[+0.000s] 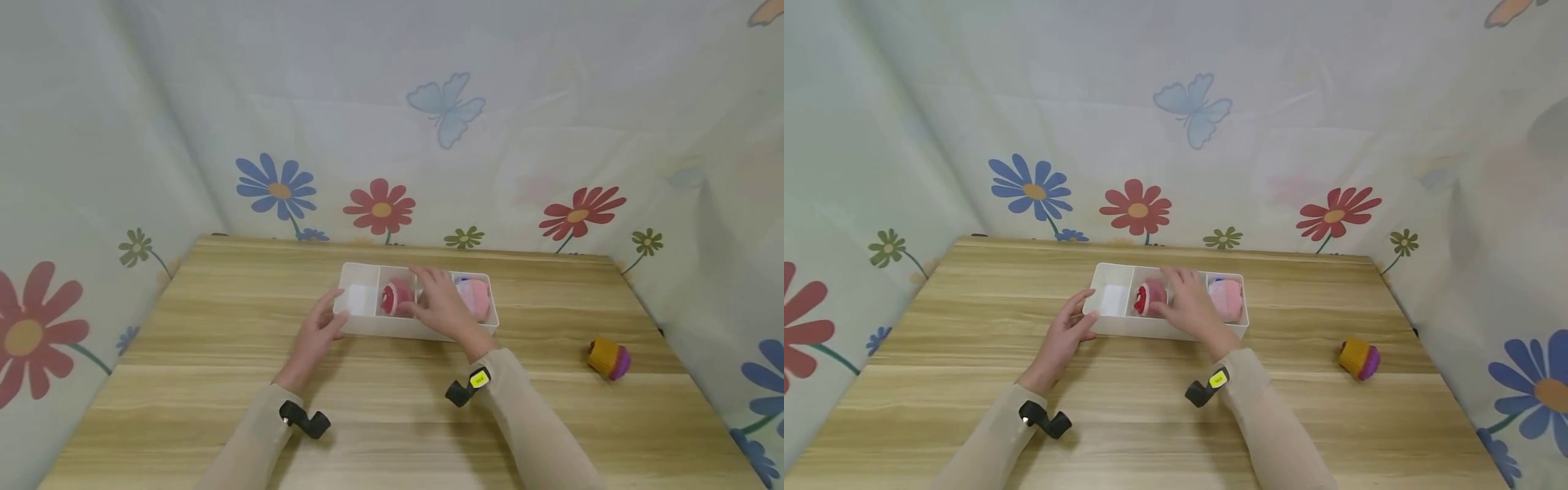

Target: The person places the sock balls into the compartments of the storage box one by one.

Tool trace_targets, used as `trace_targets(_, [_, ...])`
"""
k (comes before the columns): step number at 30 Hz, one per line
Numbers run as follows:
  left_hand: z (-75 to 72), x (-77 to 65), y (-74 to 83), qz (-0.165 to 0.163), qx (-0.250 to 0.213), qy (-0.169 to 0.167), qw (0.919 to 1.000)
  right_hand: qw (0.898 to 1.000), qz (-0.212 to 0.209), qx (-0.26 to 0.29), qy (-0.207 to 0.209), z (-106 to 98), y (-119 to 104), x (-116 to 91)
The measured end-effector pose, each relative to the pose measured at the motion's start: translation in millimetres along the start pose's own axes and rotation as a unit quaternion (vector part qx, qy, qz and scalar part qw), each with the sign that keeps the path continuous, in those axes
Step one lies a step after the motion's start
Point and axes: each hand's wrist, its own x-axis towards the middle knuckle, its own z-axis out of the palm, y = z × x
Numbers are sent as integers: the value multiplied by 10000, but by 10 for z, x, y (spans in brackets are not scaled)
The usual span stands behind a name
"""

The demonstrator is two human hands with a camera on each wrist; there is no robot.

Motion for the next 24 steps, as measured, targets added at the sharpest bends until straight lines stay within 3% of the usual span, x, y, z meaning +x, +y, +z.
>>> trace_targets(17, [-12,6,30,-92,-187,-54,9998,9984,-202,-221,478,-129,175,-190])
trace_targets(24, [-1,-1,6,-77,-27,74,9999,9961,-227,-475,707,-212,245,-251])
